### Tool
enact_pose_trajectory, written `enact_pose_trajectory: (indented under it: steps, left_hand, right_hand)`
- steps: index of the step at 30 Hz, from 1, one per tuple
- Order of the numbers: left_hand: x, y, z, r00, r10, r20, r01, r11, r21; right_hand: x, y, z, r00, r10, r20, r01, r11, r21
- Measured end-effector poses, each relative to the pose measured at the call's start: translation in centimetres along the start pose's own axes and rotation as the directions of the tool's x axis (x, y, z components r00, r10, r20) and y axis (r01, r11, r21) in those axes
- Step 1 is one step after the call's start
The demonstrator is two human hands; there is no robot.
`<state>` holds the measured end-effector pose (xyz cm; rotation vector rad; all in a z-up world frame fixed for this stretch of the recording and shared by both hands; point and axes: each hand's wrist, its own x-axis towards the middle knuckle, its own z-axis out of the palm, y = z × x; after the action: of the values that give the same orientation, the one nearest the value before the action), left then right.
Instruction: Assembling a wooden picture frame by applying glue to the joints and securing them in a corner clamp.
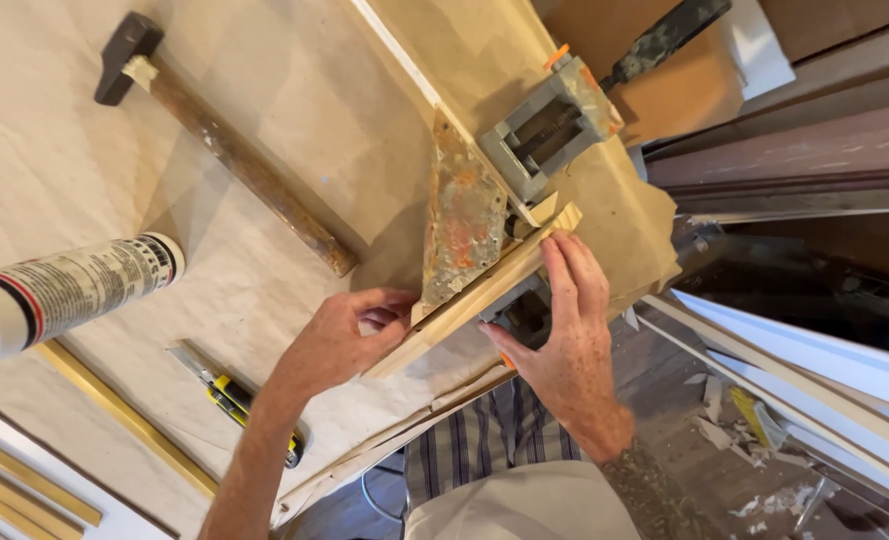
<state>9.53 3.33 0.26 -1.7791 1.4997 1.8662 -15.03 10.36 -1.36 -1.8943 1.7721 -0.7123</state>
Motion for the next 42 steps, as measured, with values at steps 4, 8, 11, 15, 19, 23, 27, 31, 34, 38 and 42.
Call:
enact_pose_trajectory:
  steps: [4, 8, 11, 15, 19, 23, 27, 31, 34, 38, 42]
  left_hand:
    - [0.3, -0.3, 0.0, 0.996, -0.084, 0.025, 0.086, 0.991, -0.098]
    - [0.5, -1.0, 0.2, 0.999, -0.033, 0.017, 0.034, 0.996, -0.086]
    - [0.6, -1.4, 0.4, 1.0, 0.024, 0.006, -0.024, 0.995, -0.097]
    - [0.5, -1.2, 0.7, 1.0, -0.002, -0.03, -0.001, 0.994, -0.106]
    - [0.5, -1.0, 1.0, 0.997, -0.037, -0.071, 0.03, 0.995, -0.098]
    - [0.7, -1.4, 1.2, 0.996, -0.034, -0.078, 0.026, 0.995, -0.098]
    - [0.8, -1.6, 1.2, 0.995, 0.051, -0.085, -0.06, 0.993, -0.104]
    - [0.8, -2.6, 1.2, 0.994, 0.075, -0.074, -0.085, 0.986, -0.146]
    - [0.4, -2.1, 0.7, 0.997, 0.037, -0.062, -0.041, 0.996, -0.076]
    - [0.6, -2.5, 0.9, 0.995, 0.056, -0.088, -0.065, 0.992, -0.11]
    - [0.6, -2.9, 1.2, 0.992, 0.058, -0.108, -0.075, 0.985, -0.156]
  right_hand:
    - [-0.2, 0.1, 0.2, 0.999, -0.043, 0.012, 0.042, 0.998, 0.047]
    - [-0.3, 0.2, 0.2, 0.998, -0.055, 0.004, 0.054, 0.997, 0.053]
    - [-0.4, 0.3, 0.3, 0.996, -0.091, -0.018, 0.091, 0.995, 0.043]
    - [-0.4, 0.5, 0.3, 0.993, -0.109, -0.036, 0.111, 0.993, 0.043]
    - [-0.2, 0.4, 0.1, 0.984, -0.165, -0.059, 0.167, 0.986, 0.027]
    - [-0.3, 0.5, 0.3, 0.986, -0.156, -0.054, 0.158, 0.987, 0.027]
    - [-0.2, 0.5, 0.2, 0.986, -0.157, -0.05, 0.159, 0.987, 0.034]
    - [-0.2, 0.5, -0.1, 0.995, -0.098, 0.03, 0.097, 0.994, 0.04]
    - [-0.3, 0.6, 0.0, 0.994, -0.103, 0.03, 0.102, 0.994, 0.029]
    - [-0.1, 0.6, -0.2, 0.994, -0.093, 0.058, 0.092, 0.996, 0.007]
    - [0.1, 0.4, -0.3, 0.993, -0.095, 0.072, 0.095, 0.995, 0.012]
